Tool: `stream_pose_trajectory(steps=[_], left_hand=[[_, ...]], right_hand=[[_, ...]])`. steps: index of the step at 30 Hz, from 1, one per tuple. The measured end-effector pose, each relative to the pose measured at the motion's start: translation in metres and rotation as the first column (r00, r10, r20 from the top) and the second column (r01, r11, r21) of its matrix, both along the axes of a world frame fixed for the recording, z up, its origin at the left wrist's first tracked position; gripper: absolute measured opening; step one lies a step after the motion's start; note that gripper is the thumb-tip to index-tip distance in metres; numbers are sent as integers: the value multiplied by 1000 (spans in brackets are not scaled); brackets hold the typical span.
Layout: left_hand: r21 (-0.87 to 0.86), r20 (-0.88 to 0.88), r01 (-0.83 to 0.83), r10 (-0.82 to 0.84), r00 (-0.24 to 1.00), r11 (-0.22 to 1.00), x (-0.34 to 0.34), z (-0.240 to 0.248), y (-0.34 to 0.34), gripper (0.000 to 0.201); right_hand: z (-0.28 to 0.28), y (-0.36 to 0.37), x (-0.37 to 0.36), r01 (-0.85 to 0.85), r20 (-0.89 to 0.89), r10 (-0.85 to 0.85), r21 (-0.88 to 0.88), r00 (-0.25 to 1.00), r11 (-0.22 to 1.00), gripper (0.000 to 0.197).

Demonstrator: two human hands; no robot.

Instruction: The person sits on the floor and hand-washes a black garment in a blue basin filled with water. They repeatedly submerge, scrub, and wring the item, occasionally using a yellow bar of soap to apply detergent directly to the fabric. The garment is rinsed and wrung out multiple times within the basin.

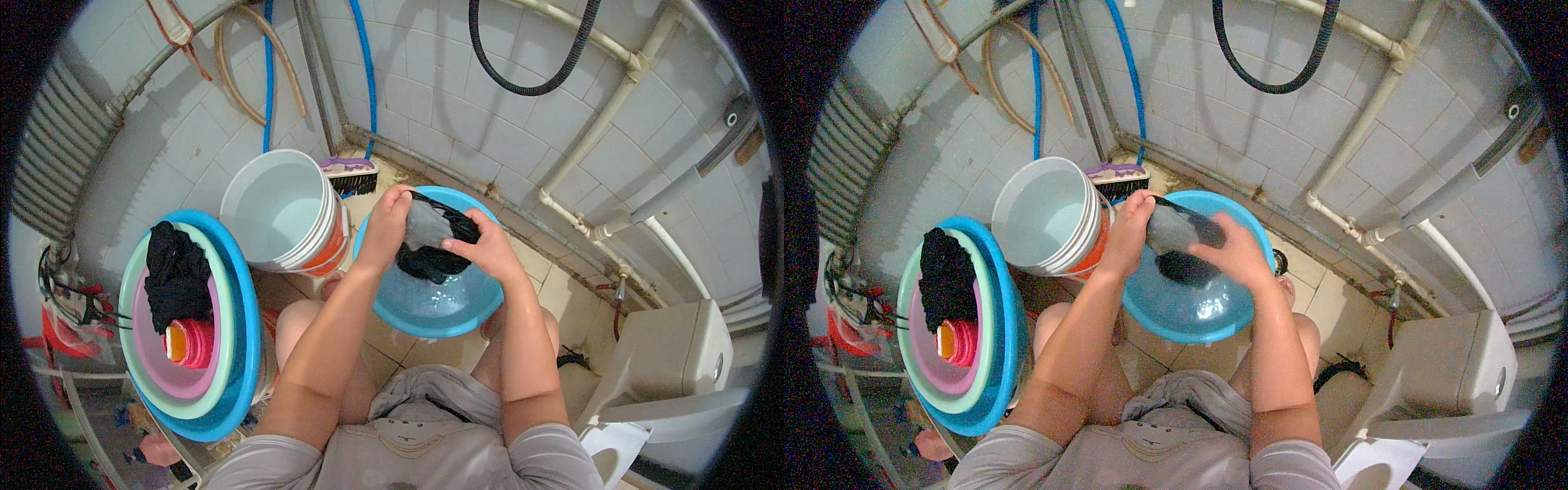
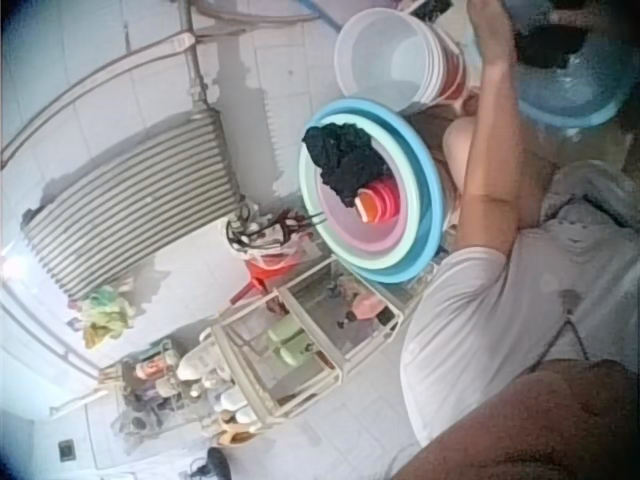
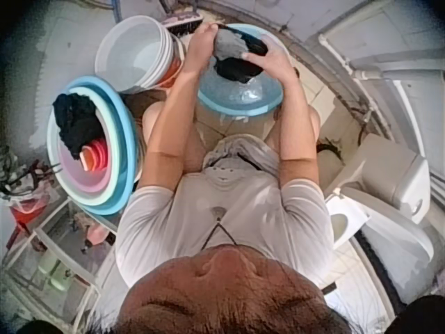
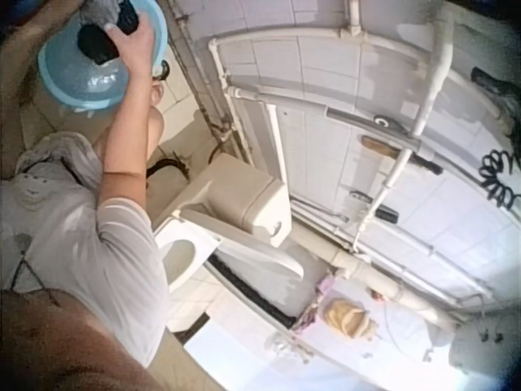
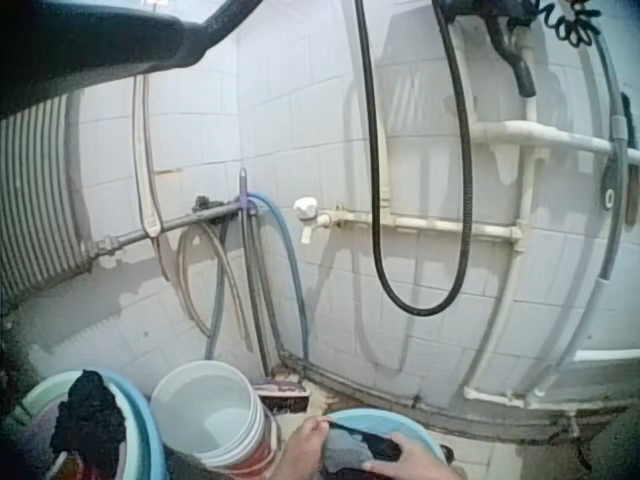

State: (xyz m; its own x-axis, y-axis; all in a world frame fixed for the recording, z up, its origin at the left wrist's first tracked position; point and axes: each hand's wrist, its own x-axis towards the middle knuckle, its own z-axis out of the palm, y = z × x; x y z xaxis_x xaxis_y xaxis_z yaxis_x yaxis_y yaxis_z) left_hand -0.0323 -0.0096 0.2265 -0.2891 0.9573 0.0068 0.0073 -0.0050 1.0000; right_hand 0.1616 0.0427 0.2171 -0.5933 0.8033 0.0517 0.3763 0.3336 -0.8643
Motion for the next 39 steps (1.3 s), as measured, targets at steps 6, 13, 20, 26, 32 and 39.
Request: stream_pose_trajectory(steps=[6,13,20,26,32,39], left_hand=[[-32,-238,354,-351,905,935,-15,8,-5,24],[-427,-518,537,-683,515,728,-14,-5,-2,31],[-453,-569,356,-572,590,817,-9,-38,-1,31],[-103,-91,297,-306,948,949,-17,-35,5,27],[-7,562,146,-117,819,989,-17,26,-8,18],[49,200,99,-107,974,994,-30,8,-10,17]], right_hand=[[-4,9,8,11,-226,-81,-295,971,955,31],[-11,1,5,-232,-634,-336,-642,697,730,30],[0,7,12,-220,-715,-478,-646,510,731,26],[6,9,20,-168,-720,-516,-643,464,747,26],[-9,19,19,-80,-710,-497,-609,499,789,21],[-17,21,11,250,-393,-460,-479,796,842,18]])
